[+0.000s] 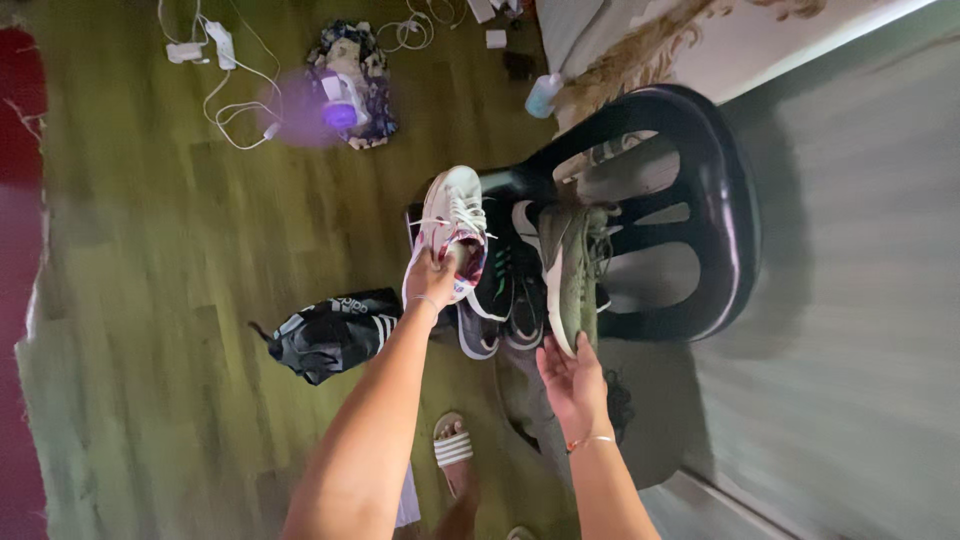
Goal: The person threads and ties shoelaces on two different sneakers. They first lace a white sneaker, then switch to a green sneaker and repeat the lacing process.
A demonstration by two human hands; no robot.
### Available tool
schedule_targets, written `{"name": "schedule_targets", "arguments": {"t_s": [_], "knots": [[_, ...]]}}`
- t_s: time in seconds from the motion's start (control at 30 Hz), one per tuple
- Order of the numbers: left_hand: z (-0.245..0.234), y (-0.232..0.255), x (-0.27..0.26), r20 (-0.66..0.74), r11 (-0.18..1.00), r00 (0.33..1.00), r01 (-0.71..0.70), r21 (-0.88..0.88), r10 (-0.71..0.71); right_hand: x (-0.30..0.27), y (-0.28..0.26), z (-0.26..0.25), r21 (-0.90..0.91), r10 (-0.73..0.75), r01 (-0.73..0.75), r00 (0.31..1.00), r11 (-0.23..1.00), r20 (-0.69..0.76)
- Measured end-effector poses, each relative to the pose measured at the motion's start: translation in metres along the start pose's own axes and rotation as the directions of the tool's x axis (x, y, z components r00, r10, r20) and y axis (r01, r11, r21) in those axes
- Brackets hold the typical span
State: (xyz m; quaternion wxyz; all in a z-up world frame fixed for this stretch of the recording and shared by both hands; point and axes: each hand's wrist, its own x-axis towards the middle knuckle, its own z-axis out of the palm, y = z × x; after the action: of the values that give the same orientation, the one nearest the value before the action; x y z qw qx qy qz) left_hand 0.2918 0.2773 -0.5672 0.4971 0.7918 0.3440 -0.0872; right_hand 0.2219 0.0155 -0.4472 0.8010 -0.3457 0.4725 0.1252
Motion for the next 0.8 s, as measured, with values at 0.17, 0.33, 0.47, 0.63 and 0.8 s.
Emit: {"name": "schedule_targets", "arguments": {"t_s": [0.17, 0.33, 0.47, 0.63, 0.8], "knots": [[0.006, -0.018, -0.001, -0.027, 0.989, 0.993, -0.116, 0.086, 0.119, -0.030, -0.011, 0.002, -0.062, -0.030, 0.029, 0.999, 0.998, -0.025], [-0.010, 0.007, -0.046, -0.187, 0.940, 0.926, -0.303, 0.158, 0.329, -0.067, -0.034, 0.012, -0.149, -0.157, 0.157, 0.988, 0.976, 0.017], [-0.038, 0.060, -0.110, -0.117, 0.938, 0.933, -0.328, 0.114, 0.341, -0.106, -0.062, 0.023, -0.227, -0.221, 0.223, 0.975, 0.948, 0.032], [-0.067, 0.127, -0.174, -0.087, 0.860, 0.857, -0.511, 0.000, 0.509, -0.161, -0.101, 0.030, -0.249, -0.294, 0.299, 0.954, 0.921, 0.057], [-0.071, 0.169, -0.235, -0.096, 0.843, 0.850, -0.526, -0.116, 0.517, -0.207, -0.136, 0.019, -0.218, -0.375, 0.420, 0.901, 0.881, 0.220]]}}
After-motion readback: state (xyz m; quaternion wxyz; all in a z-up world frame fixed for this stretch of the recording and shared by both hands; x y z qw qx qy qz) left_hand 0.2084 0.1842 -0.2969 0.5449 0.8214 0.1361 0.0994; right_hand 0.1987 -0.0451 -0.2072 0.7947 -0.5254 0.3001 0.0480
